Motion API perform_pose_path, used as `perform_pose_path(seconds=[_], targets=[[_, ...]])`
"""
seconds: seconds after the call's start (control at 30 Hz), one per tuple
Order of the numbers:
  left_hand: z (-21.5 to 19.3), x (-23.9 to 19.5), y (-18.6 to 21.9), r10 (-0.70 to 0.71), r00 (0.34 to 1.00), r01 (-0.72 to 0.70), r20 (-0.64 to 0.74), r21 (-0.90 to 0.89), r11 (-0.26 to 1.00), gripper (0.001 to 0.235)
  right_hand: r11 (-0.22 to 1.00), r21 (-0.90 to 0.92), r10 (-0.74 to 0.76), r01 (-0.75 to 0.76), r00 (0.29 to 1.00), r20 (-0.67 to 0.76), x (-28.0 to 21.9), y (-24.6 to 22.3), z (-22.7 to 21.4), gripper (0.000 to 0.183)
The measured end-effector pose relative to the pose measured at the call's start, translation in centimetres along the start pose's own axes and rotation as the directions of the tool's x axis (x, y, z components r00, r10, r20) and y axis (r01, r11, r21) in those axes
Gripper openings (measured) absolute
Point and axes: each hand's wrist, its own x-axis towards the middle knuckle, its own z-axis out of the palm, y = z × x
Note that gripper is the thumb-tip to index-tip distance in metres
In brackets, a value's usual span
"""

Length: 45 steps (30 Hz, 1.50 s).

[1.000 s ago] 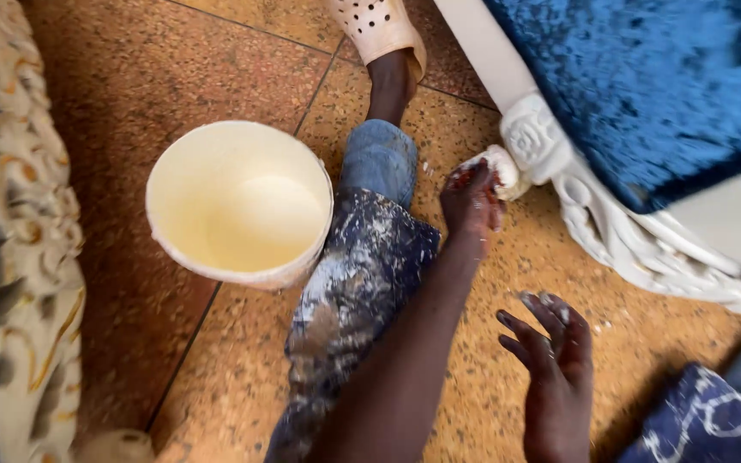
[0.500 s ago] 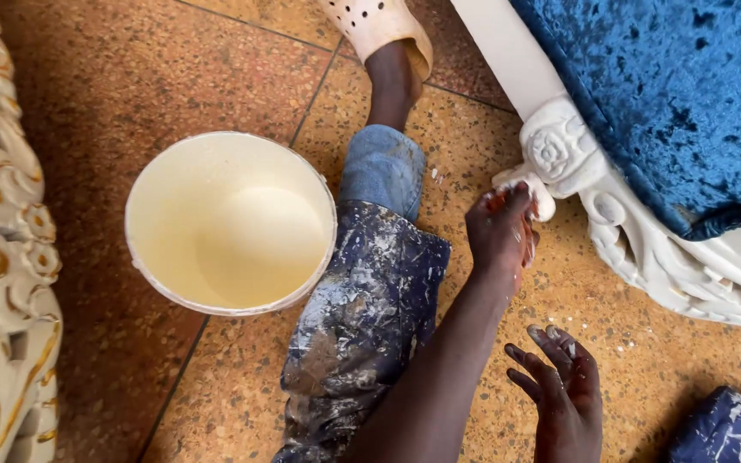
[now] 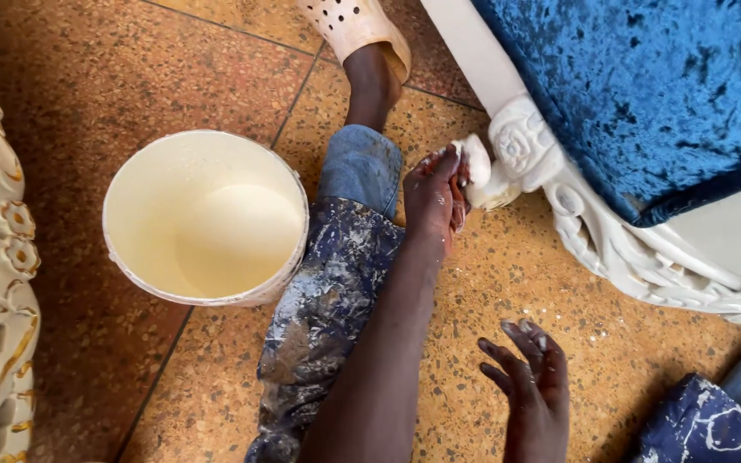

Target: Applying white paint to the ornate wooden frame of a chair using a small cloth

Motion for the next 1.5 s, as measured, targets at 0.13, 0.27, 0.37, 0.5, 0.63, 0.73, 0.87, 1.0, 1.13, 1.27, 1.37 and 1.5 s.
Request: perform_pose_path(seconds=[0.13, 0.27, 0.37, 0.5, 0.63, 0.73, 0.87, 1.0, 1.13, 1.27, 1.37, 1.5], targets=[[-2.7, 4.1, -5.8, 0.132, 0.990, -0.115, -0.047, 0.264, 0.958, 0.015, 0.998, 0.037, 0.058, -0.058, 0.998, 0.021, 1.0, 0.6, 0.5, 0.046], [-3.0, 4.0, -7.7, 0.385, 0.921, -0.229, -0.058, 0.719, 0.657, 0.020, 0.997, 0.058, 0.044, -0.047, 0.998, 0.036, 2.3, 1.1, -0.3, 0.053], [1.4, 0.5, -4.1, 0.278, 0.952, -0.268, 0.127, 0.785, 0.559, 0.027, 0.999, 0.044, 0.028, -0.030, 0.999, 0.035, 3.1, 2.2, -1.2, 0.055], [-1.0, 2.7, -2.3, 0.020, 0.999, -0.026, 0.044, 0.163, 0.986, 0.014, 0.995, 0.078, 0.058, -0.060, 0.998, 0.027, 2.2, 2.4, -1.4, 0.047], [-1.6, 5.3, -1.3, 0.072, 0.996, -0.053, -0.047, 0.325, 0.944, 0.016, 0.994, 0.056, 0.097, -0.099, 0.995, 0.034, 1.7, 2.0, -1.4, 0.051], [-1.4, 9.2, -0.7, 0.050, 0.980, -0.142, 0.194, 0.501, 0.854, 0.019, 0.994, 0.063, 0.082, -0.085, 0.995, 0.048, 2.6, 3.6, -2.3, 0.052], [0.0, 13.7, -0.7, -0.274, 0.933, -0.042, 0.234, 0.826, 0.563, 0.014, 0.990, 0.109, 0.078, -0.086, 0.994, 0.077, 4.5, 6.0, -3.9, 0.053], [-1.3, 10.3, 0.5, -0.218, 0.969, -0.134, 0.118, 0.989, -0.056, 0.019, 0.983, 0.138, 0.117, -0.122, 0.992, 0.047, 4.6, 4.6, -2.1, 0.050], [-2.9, 7.6, -2.1, 0.136, 0.984, -0.138, 0.119, 0.979, 0.147, 0.030, 0.986, 0.124, 0.109, -0.113, 0.993, 0.040, 2.0, 2.1, -0.6, 0.049], [-2.2, 5.5, -6.8, 0.478, 0.872, -0.224, 0.107, 0.955, 0.194, 0.036, 0.986, 0.126, 0.104, -0.108, 0.994, 0.034, 2.1, 2.7, -2.3, 0.052], [0.9, -0.8, -6.2, 0.374, 0.914, -0.334, 0.156, 0.811, 0.480, 0.018, 0.981, 0.160, 0.102, -0.107, 0.994, 0.037, 2.0, 2.8, -2.7, 0.051], [0.3, -3.9, -6.0, 0.536, 0.725, -0.618, 0.432, 0.753, 0.229, 0.007, 0.983, 0.130, 0.129, -0.131, 0.991, 0.022, 0.5, 1.1, -1.8, 0.051]])
